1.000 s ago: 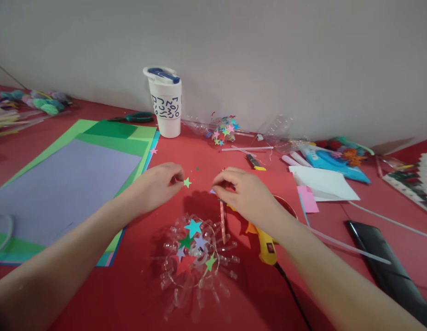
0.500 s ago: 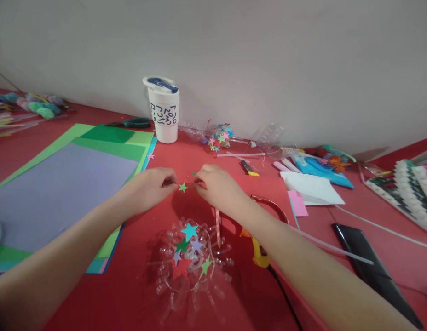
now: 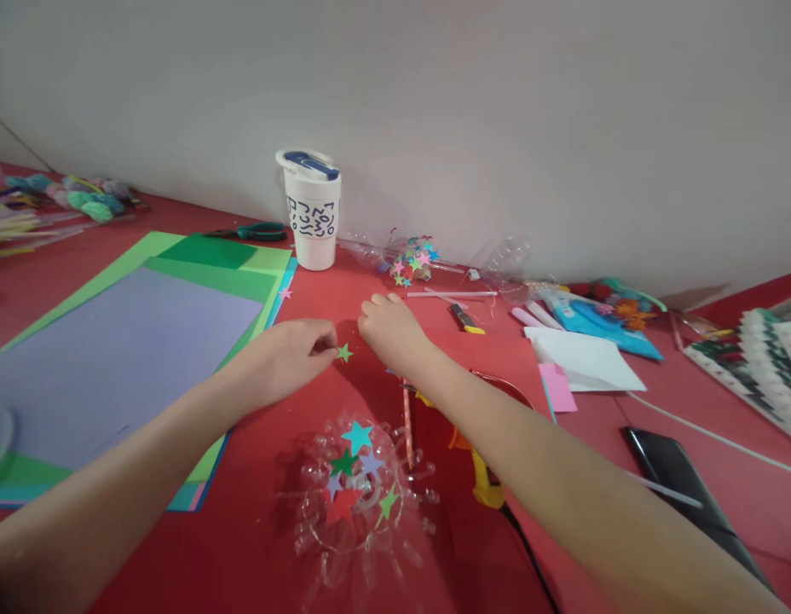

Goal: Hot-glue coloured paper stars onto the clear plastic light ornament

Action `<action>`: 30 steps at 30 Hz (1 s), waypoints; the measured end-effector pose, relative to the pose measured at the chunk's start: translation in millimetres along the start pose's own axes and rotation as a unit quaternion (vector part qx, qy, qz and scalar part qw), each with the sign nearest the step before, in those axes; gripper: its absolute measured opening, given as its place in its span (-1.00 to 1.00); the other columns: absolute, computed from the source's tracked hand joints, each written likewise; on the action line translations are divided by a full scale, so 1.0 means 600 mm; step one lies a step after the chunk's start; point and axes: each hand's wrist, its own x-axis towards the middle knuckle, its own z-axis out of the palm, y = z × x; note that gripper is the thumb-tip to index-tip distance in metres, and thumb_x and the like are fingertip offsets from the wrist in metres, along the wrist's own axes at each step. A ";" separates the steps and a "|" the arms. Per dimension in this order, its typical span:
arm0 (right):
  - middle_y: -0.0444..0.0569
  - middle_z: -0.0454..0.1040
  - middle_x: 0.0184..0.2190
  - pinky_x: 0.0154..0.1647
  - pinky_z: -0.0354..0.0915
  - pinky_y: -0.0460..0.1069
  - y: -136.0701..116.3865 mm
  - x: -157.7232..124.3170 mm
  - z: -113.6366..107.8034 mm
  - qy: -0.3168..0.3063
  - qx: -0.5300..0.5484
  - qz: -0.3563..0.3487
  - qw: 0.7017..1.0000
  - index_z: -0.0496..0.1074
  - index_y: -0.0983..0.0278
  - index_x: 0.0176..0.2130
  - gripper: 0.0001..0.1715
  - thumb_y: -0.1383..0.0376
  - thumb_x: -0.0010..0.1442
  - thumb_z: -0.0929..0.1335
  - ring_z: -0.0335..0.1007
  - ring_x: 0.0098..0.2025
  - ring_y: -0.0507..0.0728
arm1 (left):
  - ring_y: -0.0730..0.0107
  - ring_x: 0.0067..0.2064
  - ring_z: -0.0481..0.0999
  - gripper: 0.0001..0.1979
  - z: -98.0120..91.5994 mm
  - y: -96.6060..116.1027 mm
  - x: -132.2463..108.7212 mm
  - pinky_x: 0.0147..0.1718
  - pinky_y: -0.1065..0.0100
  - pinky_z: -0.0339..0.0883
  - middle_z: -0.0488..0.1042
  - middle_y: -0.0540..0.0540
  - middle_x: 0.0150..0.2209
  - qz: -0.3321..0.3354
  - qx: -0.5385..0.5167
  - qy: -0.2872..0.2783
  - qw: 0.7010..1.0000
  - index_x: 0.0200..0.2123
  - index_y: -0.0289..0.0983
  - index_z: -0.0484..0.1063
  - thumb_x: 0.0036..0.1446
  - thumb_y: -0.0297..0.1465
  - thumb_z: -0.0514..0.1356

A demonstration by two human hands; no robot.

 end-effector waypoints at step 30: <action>-0.09 0.52 -0.36 -0.22 0.26 0.00 -0.015 -0.134 -0.078 0.059 0.440 0.163 0.881 0.45 0.22 -0.40 -0.83 0.19 0.09 0.32 0.40 -0.28 0.10 | 0.48 -0.49 0.29 -0.90 -0.005 -0.005 0.007 -0.48 0.39 0.13 0.29 0.10 -0.58 -0.024 -0.199 0.041 0.979 -0.56 -0.22 0.26 -0.02 -0.44 0.08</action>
